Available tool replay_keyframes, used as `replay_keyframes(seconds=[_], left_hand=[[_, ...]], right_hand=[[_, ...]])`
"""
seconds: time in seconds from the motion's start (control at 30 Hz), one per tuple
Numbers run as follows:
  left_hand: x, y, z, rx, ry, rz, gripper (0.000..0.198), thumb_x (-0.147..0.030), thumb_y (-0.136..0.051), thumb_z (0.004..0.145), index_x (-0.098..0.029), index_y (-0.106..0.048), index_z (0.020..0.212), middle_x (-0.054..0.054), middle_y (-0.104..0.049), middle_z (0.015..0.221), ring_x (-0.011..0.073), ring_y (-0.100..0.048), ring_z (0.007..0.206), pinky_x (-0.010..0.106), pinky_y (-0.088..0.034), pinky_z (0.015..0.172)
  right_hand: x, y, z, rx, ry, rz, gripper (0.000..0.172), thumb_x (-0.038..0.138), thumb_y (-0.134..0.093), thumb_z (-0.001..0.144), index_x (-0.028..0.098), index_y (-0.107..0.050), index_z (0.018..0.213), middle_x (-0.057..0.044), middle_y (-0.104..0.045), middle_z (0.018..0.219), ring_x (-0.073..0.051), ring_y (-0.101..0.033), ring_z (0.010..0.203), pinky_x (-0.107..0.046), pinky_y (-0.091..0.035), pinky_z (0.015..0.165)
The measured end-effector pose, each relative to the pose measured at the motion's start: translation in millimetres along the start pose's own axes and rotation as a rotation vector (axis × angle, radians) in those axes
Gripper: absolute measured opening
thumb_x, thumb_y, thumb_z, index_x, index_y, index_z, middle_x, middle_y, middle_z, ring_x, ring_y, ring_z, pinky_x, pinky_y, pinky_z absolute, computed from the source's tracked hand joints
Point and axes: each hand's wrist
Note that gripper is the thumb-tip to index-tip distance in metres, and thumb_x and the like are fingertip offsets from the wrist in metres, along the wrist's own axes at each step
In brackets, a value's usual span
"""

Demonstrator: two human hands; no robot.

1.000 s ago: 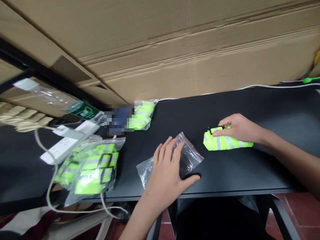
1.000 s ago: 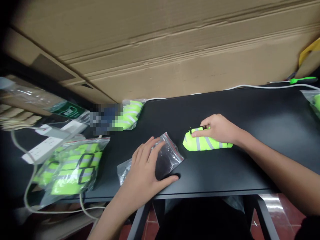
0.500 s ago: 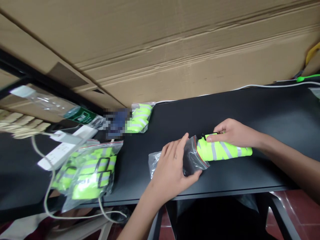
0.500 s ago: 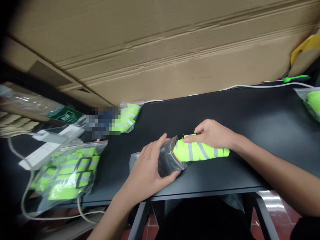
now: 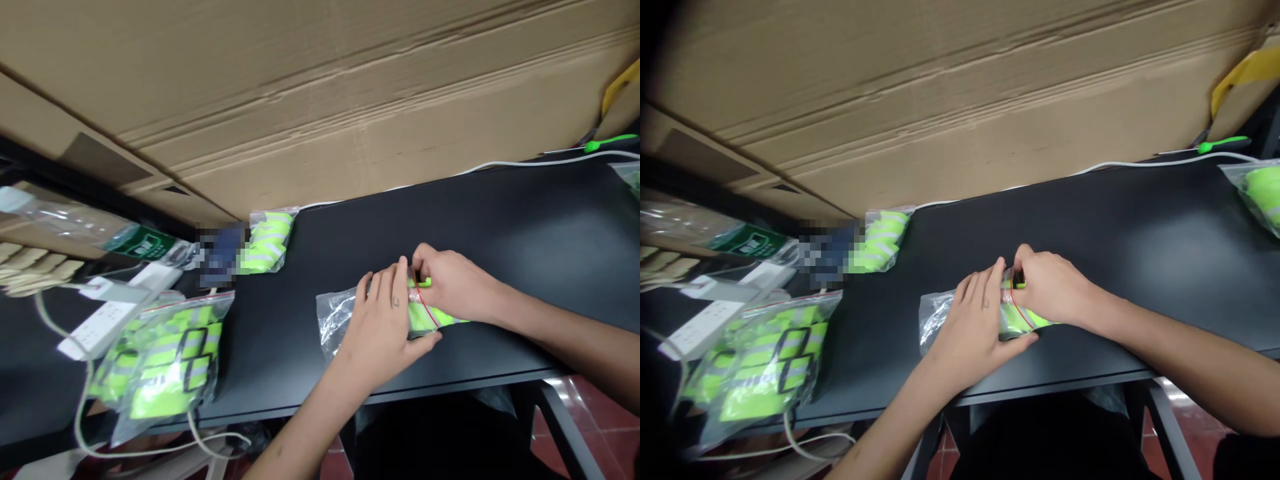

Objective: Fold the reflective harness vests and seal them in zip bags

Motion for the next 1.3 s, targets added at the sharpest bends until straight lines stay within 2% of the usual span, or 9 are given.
replay_keyframes(seconds=[0.23, 0.33, 0.5, 0.73, 0.83, 0.97, 1.1, 1.23, 1.3], left_hand=[[-2.3, -2.2, 5.4, 0.026, 0.017, 0.044, 0.092, -0.060, -0.068, 0.078, -0.003, -0.039, 0.144, 0.026, -0.056, 0.140, 0.0403, -0.056, 0.122, 0.061, -0.032, 0.111], [-1.9, -6.0, 6.1, 0.023, 0.036, 0.038, 0.092, -0.061, -0.068, 0.076, -0.003, -0.041, 0.143, 0.025, -0.057, 0.139, 0.0408, -0.057, 0.121, 0.060, -0.034, 0.109], [-2.6, -12.3, 4.5, -0.007, 0.067, 0.005, 0.087, -0.056, -0.068, 0.076, -0.004, -0.043, 0.141, 0.024, -0.061, 0.129, 0.0394, -0.058, 0.116, 0.055, -0.040, 0.101], [-6.9, -15.4, 0.1, -0.013, 0.117, 0.024, 0.084, -0.053, -0.067, 0.078, -0.002, -0.044, 0.141, 0.025, -0.061, 0.126, 0.0413, -0.057, 0.112, 0.055, -0.043, 0.094], [-8.0, -15.1, -0.1, -0.019, 0.115, 0.043, 0.080, -0.049, -0.064, 0.081, -0.003, -0.044, 0.142, 0.025, -0.061, 0.127, 0.0411, -0.057, 0.111, 0.054, -0.044, 0.092], [-8.7, -10.9, 0.8, -0.033, 0.085, 0.052, 0.083, -0.052, -0.062, 0.084, 0.000, -0.040, 0.145, 0.027, -0.060, 0.130, 0.0416, -0.057, 0.115, 0.062, -0.035, 0.102], [-10.5, -3.3, 3.0, -0.069, 0.078, 0.036, 0.081, -0.049, -0.062, 0.086, -0.003, -0.037, 0.148, 0.025, -0.062, 0.129, 0.0400, -0.057, 0.118, 0.066, -0.023, 0.112], [-12.8, 0.2, 5.1, -0.116, 0.088, 0.034, 0.078, -0.040, -0.064, 0.084, -0.002, -0.038, 0.147, 0.024, -0.063, 0.127, 0.0392, -0.058, 0.116, 0.062, -0.029, 0.111], [-13.4, -1.9, 5.9, -0.122, 0.103, 0.034, 0.078, -0.038, -0.066, 0.082, -0.002, -0.038, 0.146, 0.025, -0.062, 0.128, 0.0400, -0.059, 0.114, 0.060, -0.037, 0.105]], right_hand=[[-8.5, -11.4, -5.5, -0.186, 0.166, 0.333, 0.019, 0.017, -0.035, 0.089, 0.023, -0.040, 0.106, -0.002, -0.063, 0.091, -0.017, -0.061, 0.078, -0.033, -0.045, 0.074], [-11.2, -9.3, -4.2, -0.106, 0.160, 0.411, 0.019, 0.013, -0.036, 0.088, 0.023, -0.040, 0.104, -0.002, -0.062, 0.091, -0.017, -0.060, 0.080, -0.033, -0.046, 0.076], [-10.6, 0.4, -9.1, 0.041, 0.180, 0.222, 0.023, 0.015, -0.042, 0.090, 0.022, -0.048, 0.110, -0.008, -0.062, 0.111, -0.022, -0.059, 0.106, -0.036, -0.048, 0.088], [-13.3, -13.4, -32.3, -0.263, -0.155, -0.256, 0.040, 0.059, -0.057, 0.090, 0.021, -0.065, 0.099, -0.010, -0.064, 0.095, -0.027, -0.061, 0.080, -0.036, -0.042, 0.062], [-12.1, -23.2, -38.5, -0.283, -0.074, -0.237, 0.039, 0.049, -0.048, 0.098, 0.019, -0.070, 0.087, -0.012, -0.066, 0.086, -0.026, -0.060, 0.079, -0.037, -0.042, 0.065], [-4.8, -22.3, -39.6, -0.272, 0.131, -0.069, 0.031, 0.030, -0.048, 0.100, 0.023, -0.073, 0.084, -0.008, -0.070, 0.082, -0.023, -0.060, 0.079, -0.037, -0.045, 0.073], [7.2, -8.9, -40.1, -0.213, 0.107, 0.236, 0.024, 0.026, -0.051, 0.098, 0.024, -0.072, 0.086, -0.003, -0.071, 0.085, -0.017, -0.062, 0.075, -0.032, -0.048, 0.070], [8.7, -10.4, -34.2, -0.017, 0.099, 0.601, 0.016, 0.023, -0.054, 0.092, 0.023, -0.070, 0.093, -0.001, -0.072, 0.087, -0.015, -0.065, 0.074, -0.029, -0.052, 0.067], [4.2, -19.1, -27.8, -0.057, 0.080, 0.786, 0.011, 0.024, -0.060, 0.086, 0.020, -0.068, 0.091, -0.002, -0.070, 0.086, -0.016, -0.067, 0.077, -0.030, -0.055, 0.070]])
Point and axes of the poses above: each hand's wrist, its own z-axis towards the middle knuckle, its own y-axis out of the back of the hand, x = y × z
